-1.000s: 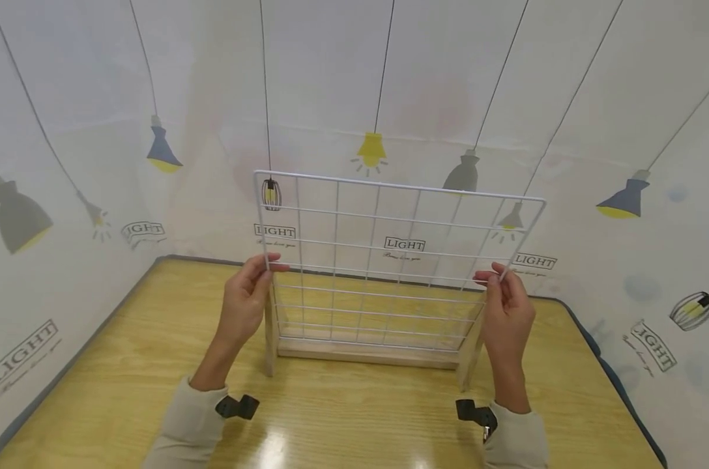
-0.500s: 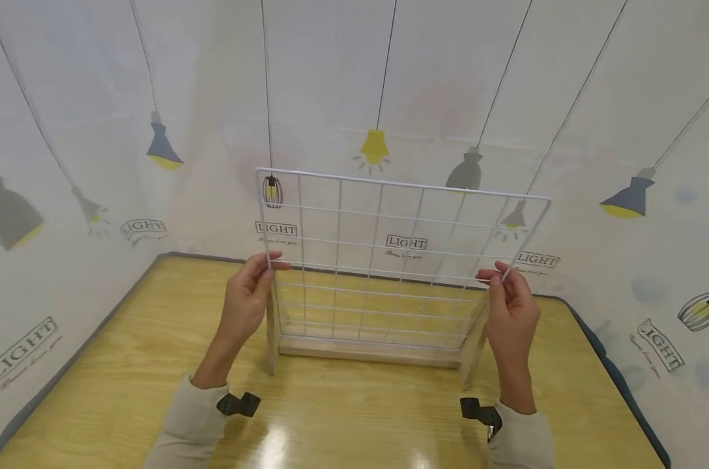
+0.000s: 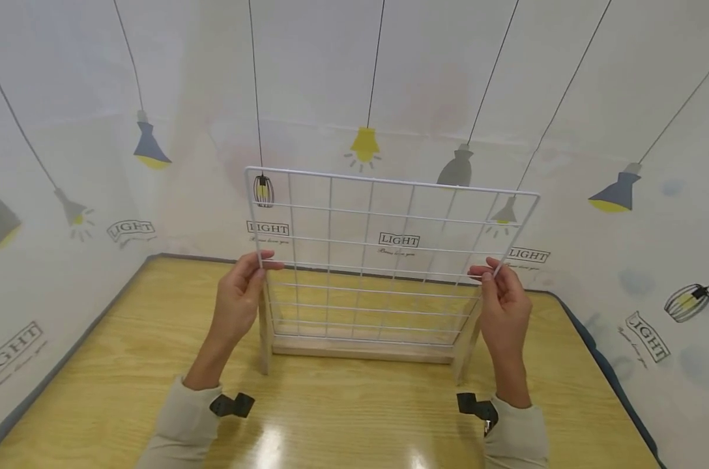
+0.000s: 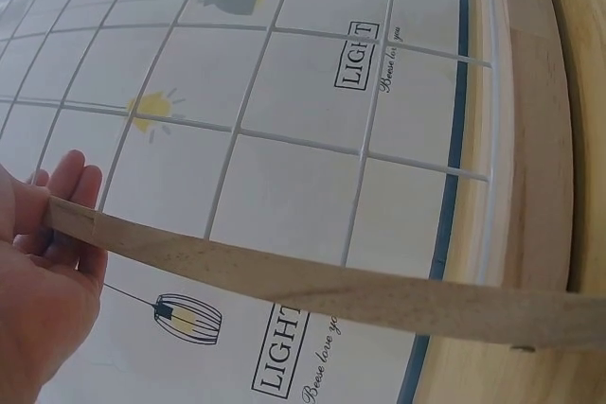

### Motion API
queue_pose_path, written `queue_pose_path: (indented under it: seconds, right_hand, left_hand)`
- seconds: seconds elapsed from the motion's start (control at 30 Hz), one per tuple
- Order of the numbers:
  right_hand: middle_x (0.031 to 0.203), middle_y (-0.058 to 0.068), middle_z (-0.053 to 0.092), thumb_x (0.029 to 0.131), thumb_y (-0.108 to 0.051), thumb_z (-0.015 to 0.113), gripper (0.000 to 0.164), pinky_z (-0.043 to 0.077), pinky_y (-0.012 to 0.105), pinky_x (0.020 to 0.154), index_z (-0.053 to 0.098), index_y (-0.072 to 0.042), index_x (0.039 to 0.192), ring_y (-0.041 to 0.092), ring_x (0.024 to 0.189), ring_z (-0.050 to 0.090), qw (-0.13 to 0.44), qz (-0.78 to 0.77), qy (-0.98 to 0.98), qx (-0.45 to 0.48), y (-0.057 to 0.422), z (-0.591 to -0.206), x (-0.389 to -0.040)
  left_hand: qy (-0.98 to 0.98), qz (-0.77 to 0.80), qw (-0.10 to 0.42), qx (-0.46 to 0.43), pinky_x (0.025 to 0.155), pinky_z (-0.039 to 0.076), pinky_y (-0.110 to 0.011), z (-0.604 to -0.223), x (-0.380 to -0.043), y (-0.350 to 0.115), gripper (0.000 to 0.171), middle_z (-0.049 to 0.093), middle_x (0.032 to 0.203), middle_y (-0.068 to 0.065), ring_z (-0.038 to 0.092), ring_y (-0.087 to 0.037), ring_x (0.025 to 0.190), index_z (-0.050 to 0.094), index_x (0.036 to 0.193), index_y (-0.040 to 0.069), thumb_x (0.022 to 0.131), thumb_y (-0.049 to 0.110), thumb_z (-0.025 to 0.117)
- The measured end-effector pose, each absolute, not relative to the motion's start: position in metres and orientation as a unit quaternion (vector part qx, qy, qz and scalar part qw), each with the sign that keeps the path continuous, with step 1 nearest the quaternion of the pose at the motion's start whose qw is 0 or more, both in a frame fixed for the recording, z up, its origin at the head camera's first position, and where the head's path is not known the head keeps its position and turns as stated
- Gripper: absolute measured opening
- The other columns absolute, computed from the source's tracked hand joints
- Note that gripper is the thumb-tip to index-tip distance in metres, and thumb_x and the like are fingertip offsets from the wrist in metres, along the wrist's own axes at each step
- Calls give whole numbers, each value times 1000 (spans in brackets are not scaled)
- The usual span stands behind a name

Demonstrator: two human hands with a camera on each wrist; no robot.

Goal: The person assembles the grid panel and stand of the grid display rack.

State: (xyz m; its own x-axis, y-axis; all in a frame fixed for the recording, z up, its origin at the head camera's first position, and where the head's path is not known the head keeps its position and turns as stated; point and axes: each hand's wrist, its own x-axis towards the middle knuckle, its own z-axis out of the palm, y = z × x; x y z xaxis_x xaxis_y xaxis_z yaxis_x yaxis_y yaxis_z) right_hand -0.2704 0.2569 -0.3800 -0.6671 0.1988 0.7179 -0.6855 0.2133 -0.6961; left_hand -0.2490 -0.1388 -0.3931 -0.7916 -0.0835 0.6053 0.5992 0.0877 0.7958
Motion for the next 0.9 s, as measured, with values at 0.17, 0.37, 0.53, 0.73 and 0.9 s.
queue_pose_path:
  seconds: [0.17, 0.37, 0.53, 0.73, 0.9]
  right_hand:
    - [98, -3, 75, 98, 8, 52, 23, 52, 14, 87, 62, 8, 118, 7, 93, 71, 354, 615, -676, 198, 263, -374, -267]
    - [100, -3, 75, 99, 5, 52, 24, 52, 15, 88, 62, 7, 121, 7, 95, 71, 336, 614, -685, 203, 266, -370, -264]
    - [104, -9, 74, 98, 6, 51, 27, 50, 11, 84, 62, 5, 123, 3, 99, 68, 330, 577, -722, 191, 267, -369, -260]
    - [124, 2, 69, 102, -7, 53, 32, 42, 8, 87, 59, 0, 132, -5, 109, 59, 326, 435, -828, 138, 280, -364, -255]
    - [141, 28, 50, 104, -21, 52, 45, 32, 53, 113, 47, -1, 144, 41, 136, 42, 316, 294, -895, 113, 303, -362, -248]
  left_hand:
    - [-688, -649, 258, -197, 38, 26, -19, -393, -249, -137, 30, 68, 109, -26, 29, -5, 41, 57, 125, -4, 101, -9, 41]
    - [-696, -638, 259, -205, 60, 44, -13, -390, -250, -141, 30, 67, 115, -26, 58, -1, 73, 56, 127, -6, 100, -10, 45]
    - [-727, -615, 230, -203, 93, 47, -17, -388, -249, -159, 32, 62, 127, -22, 59, -15, 114, 53, 134, -5, 102, 0, 49]
    - [-792, -552, 200, -167, 109, 39, -45, -387, -244, -189, 42, 52, 143, -19, 46, -33, 135, 42, 146, 3, 108, 21, 40]
    - [-885, -412, 157, -147, 113, 25, -63, -400, -243, -208, 55, 34, 155, -23, 28, -41, 145, 27, 155, 5, 109, 33, 37]
